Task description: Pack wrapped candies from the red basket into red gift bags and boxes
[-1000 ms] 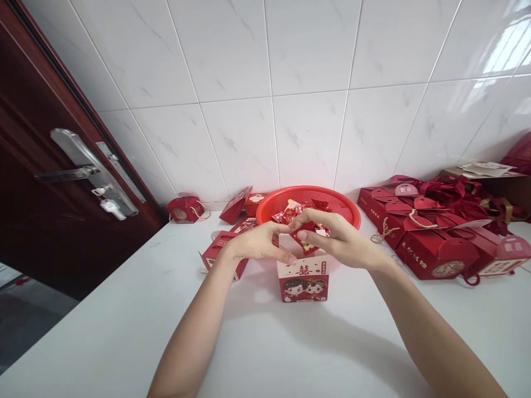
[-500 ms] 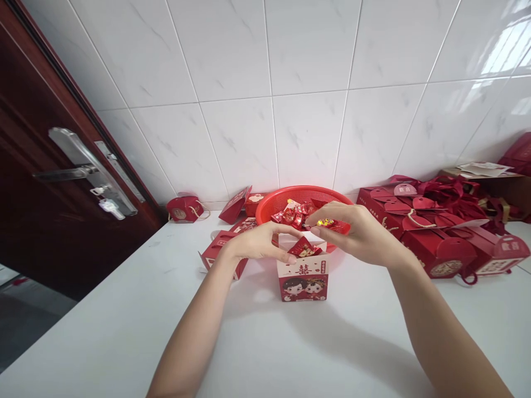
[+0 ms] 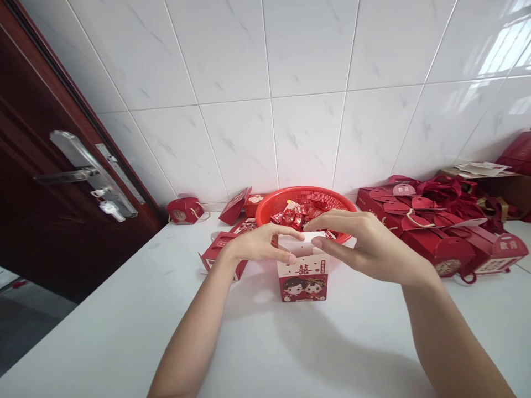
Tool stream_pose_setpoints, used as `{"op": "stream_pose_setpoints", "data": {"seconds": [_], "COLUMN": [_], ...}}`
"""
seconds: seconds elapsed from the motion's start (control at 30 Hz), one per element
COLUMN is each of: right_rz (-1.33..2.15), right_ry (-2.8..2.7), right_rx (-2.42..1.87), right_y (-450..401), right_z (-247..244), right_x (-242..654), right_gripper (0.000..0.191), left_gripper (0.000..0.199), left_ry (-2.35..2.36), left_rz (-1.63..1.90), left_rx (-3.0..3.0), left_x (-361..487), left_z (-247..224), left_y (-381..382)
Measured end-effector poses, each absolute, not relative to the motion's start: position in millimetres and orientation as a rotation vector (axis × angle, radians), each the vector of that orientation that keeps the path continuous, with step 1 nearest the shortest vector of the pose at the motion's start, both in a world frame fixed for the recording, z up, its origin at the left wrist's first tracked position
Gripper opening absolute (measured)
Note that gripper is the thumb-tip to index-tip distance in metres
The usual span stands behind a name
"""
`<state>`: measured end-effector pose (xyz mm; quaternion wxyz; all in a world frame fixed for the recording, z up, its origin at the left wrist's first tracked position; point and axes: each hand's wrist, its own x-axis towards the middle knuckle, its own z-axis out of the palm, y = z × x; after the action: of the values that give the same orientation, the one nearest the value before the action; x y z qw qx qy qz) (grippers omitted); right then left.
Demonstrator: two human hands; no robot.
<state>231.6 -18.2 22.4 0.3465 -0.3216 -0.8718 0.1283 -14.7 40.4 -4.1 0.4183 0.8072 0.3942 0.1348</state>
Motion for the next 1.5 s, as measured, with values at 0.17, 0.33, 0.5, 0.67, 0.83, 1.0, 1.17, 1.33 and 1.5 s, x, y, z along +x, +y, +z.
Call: {"op": "stream_pose_setpoints", "data": {"seconds": [0.17, 0.33, 0.5, 0.67, 0.83, 1.0, 1.17, 1.33, 1.5], "right_rz": [0.211, 0.181, 0.299, 0.706, 0.909, 0.909, 0.947, 0.943, 0.85], "right_ry": [-2.261, -2.206, -2.079, -1.962, -1.84, -1.829, -1.838, -1.81, -1.734], "right_rx": [-0.981, -1.069, -1.118, -0.909, -0.781, -0.8, -0.776, -0.745, -0.801], "right_y": [-9, -1, 7, 14, 14, 15, 16, 12, 9], "right_z": [18, 17, 14, 12, 13, 12, 11, 15, 19], "right_x": [236, 245, 251, 247, 246, 246, 246, 247, 244], "right_gripper": [0.025, 0.034, 0.059, 0.036, 0.041, 0.041, 0.042, 0.039, 0.05], "left_gripper": [0.066, 0.06, 0.067, 0.061, 0.064, 0.065, 0.057, 0.048, 0.023], "left_ry": [0.952, 0.968, 0.906, 0.86, 0.789, 0.804, 0.81, 0.858, 0.85], "left_rz": [0.307, 0.547, 1.151, 1.398, 1.343, 1.336, 1.383, 1.416, 1.422], "left_rx": [2.122, 2.169, 1.995, 1.908, 1.742, 1.775, 1.822, 1.882, 1.964], "left_x": [-16, -10, -10, -9, -4, -2, -2, -1, 1], "left_z": [-3, -5, -3, 1, 3, 2, 2, 2, -2], "left_y": [38, 35, 31, 26, 25, 24, 21, 19, 19]}}
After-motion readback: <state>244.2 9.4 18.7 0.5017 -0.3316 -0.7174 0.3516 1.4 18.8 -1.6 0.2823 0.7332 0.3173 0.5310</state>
